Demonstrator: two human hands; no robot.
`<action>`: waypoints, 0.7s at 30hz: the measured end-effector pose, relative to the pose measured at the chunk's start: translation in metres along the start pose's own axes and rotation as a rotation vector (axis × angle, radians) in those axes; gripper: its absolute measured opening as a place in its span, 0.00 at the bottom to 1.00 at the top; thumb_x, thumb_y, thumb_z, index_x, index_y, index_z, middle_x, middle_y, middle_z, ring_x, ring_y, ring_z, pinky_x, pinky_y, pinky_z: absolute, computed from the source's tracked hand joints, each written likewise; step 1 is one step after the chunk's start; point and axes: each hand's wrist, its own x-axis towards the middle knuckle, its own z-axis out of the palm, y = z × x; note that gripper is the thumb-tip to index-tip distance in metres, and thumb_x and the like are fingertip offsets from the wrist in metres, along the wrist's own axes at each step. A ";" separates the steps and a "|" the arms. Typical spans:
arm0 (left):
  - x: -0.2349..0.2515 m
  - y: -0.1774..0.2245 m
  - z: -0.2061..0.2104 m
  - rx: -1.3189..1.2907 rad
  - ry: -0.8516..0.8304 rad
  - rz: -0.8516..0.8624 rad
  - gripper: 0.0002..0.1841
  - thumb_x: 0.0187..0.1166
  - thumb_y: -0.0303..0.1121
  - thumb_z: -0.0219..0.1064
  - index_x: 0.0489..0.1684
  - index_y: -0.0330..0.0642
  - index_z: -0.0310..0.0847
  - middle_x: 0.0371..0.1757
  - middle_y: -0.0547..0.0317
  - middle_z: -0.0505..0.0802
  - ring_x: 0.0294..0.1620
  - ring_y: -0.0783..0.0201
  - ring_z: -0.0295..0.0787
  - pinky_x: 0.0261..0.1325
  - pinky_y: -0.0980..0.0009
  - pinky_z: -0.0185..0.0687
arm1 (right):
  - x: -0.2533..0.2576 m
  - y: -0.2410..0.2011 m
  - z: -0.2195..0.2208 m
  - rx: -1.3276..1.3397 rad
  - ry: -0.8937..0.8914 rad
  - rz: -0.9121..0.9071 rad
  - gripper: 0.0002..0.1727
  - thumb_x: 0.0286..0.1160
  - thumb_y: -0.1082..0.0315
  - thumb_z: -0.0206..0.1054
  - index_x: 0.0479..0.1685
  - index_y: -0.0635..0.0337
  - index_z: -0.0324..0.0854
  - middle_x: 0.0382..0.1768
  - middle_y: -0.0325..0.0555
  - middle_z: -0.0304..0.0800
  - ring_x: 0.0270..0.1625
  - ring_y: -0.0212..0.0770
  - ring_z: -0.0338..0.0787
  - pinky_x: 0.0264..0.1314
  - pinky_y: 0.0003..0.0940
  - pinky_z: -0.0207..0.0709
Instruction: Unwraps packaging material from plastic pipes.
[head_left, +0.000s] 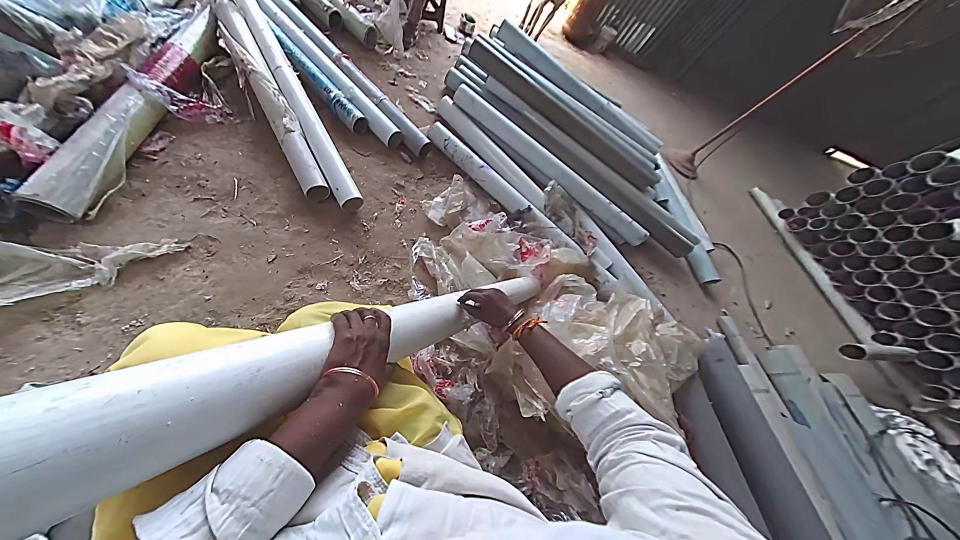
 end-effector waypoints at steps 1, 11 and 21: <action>-0.001 0.000 -0.002 -0.001 -0.013 0.006 0.48 0.77 0.55 0.70 0.88 0.28 0.53 0.80 0.25 0.72 0.81 0.32 0.69 0.82 0.40 0.58 | -0.003 -0.001 -0.001 -0.037 -0.012 -0.019 0.16 0.85 0.67 0.62 0.57 0.69 0.90 0.59 0.62 0.93 0.62 0.62 0.92 0.69 0.60 0.79; -0.002 0.000 -0.004 0.007 -0.028 0.012 0.48 0.78 0.55 0.69 0.89 0.29 0.51 0.82 0.26 0.70 0.83 0.33 0.67 0.83 0.41 0.57 | 0.000 -0.018 -0.001 -0.313 -0.063 -0.099 0.16 0.86 0.68 0.58 0.52 0.74 0.85 0.52 0.68 0.91 0.53 0.66 0.93 0.53 0.60 0.82; 0.006 -0.001 0.007 -0.034 0.062 -0.013 0.49 0.73 0.57 0.73 0.86 0.28 0.57 0.77 0.29 0.76 0.79 0.34 0.70 0.79 0.41 0.60 | 0.001 -0.013 0.023 0.055 0.167 0.194 0.13 0.83 0.70 0.63 0.51 0.74 0.86 0.51 0.67 0.92 0.52 0.64 0.93 0.60 0.59 0.82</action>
